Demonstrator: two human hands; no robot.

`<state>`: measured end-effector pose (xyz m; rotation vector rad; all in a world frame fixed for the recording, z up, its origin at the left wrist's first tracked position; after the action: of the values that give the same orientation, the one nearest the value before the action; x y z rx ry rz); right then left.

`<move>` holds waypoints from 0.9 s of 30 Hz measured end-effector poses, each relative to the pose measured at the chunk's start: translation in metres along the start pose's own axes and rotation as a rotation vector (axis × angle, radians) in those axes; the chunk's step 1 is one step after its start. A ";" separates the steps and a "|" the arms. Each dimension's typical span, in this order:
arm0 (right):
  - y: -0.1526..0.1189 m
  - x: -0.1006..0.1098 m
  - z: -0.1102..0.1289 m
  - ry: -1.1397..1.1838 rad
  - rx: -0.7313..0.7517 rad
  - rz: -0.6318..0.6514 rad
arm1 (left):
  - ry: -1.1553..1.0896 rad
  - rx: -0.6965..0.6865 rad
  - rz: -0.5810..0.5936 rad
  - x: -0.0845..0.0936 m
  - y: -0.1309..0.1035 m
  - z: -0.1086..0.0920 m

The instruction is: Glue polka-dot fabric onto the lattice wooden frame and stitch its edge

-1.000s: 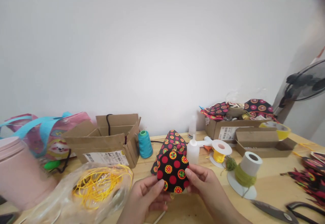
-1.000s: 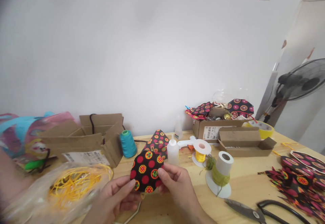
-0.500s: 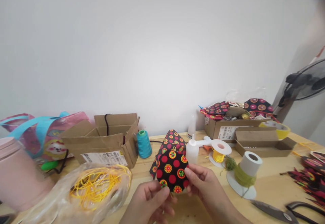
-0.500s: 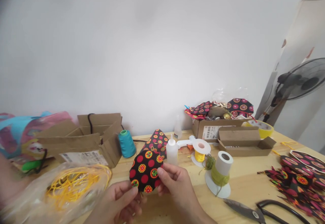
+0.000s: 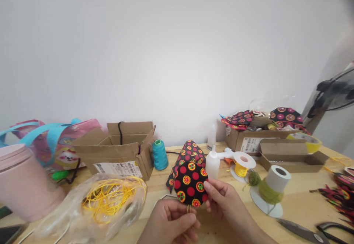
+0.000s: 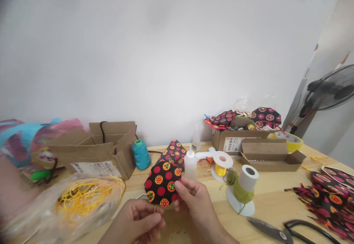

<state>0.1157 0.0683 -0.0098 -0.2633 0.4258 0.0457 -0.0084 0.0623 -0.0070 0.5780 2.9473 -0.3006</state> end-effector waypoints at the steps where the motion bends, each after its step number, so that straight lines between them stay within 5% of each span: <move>1: 0.000 0.001 0.000 0.004 0.002 -0.004 | -0.011 -0.004 0.000 0.000 0.000 0.000; 8: 0.000 -0.001 0.003 0.091 -0.025 -0.011 | -0.118 -0.043 0.035 0.000 -0.001 -0.006; 27: -0.003 -0.014 -0.006 0.314 -0.115 0.127 | 0.210 -0.432 -0.212 0.022 0.000 -0.032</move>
<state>0.1008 0.0641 -0.0087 -0.3579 0.7537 0.1547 -0.0314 0.0773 0.0204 0.2522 3.1296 0.3966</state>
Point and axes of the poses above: each hand's wrist, its own y-axis towards the middle knuckle, its own x-axis out of the back of the hand, z = x × y, the point moved 8 cm from there along y, towards the middle knuckle, and after that the axes turned 12 degrees about -x, right-handed, at the moved point
